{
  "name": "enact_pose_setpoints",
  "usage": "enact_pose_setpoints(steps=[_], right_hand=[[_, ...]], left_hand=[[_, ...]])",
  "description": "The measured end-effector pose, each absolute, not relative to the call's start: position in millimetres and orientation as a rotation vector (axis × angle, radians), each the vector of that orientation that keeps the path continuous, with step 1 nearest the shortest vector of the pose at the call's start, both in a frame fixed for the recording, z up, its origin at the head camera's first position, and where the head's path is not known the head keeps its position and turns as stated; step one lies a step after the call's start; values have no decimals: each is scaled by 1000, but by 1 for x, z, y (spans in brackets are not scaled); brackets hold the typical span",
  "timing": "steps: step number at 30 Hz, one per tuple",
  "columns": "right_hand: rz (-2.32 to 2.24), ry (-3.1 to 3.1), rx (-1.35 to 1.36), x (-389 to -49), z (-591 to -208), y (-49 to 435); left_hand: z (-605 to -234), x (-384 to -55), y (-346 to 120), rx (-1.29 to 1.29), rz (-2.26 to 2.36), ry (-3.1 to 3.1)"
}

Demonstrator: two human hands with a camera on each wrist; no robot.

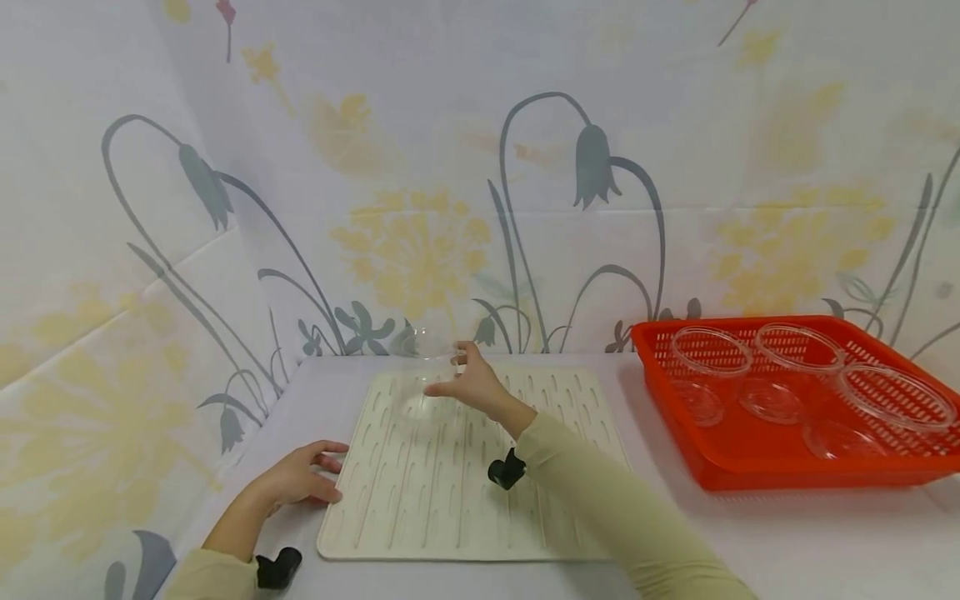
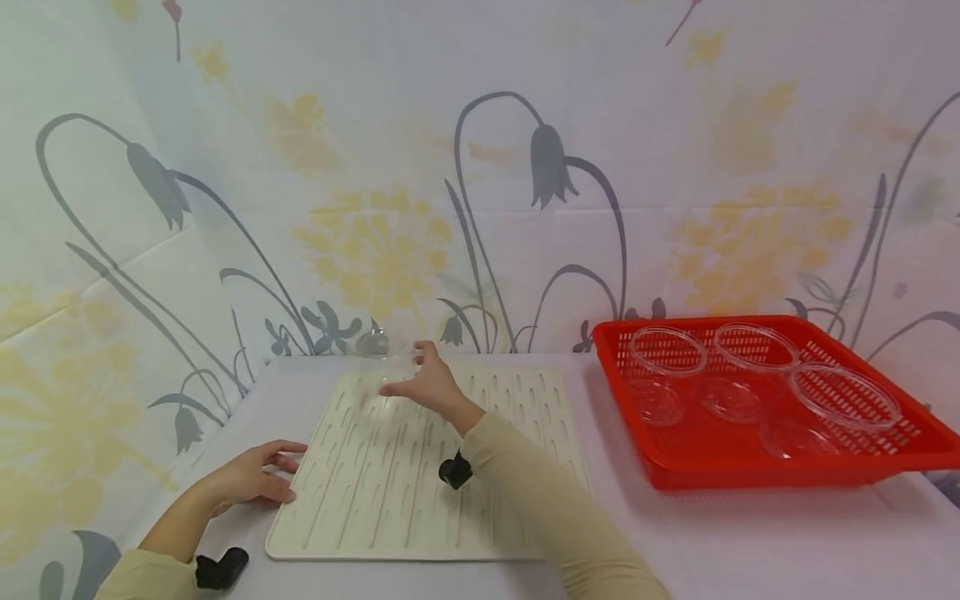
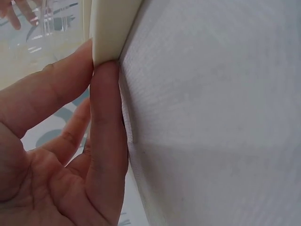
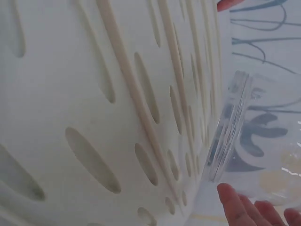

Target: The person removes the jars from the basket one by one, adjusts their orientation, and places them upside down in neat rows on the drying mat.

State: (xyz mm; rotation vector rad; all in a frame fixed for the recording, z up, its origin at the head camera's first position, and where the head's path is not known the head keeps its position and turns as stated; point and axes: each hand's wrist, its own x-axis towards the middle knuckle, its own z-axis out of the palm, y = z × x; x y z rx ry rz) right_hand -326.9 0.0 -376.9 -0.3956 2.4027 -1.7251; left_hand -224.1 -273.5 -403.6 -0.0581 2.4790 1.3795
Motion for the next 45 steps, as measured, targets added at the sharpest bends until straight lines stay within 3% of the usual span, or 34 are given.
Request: enact_pose_setpoints(steps=[14,25,45], right_hand=[[-1773,2484,-342,-334,-388,-25],[-1662,2507,-355,-331,-389,-15],[-1774,2377,-489,-291,-366,16]], left_hand=[[-402,-222,-276,-20,1411,2454],[-399,-223,-268,-79,1376,2479],[-405,-226,-272,-99,1353,2493]])
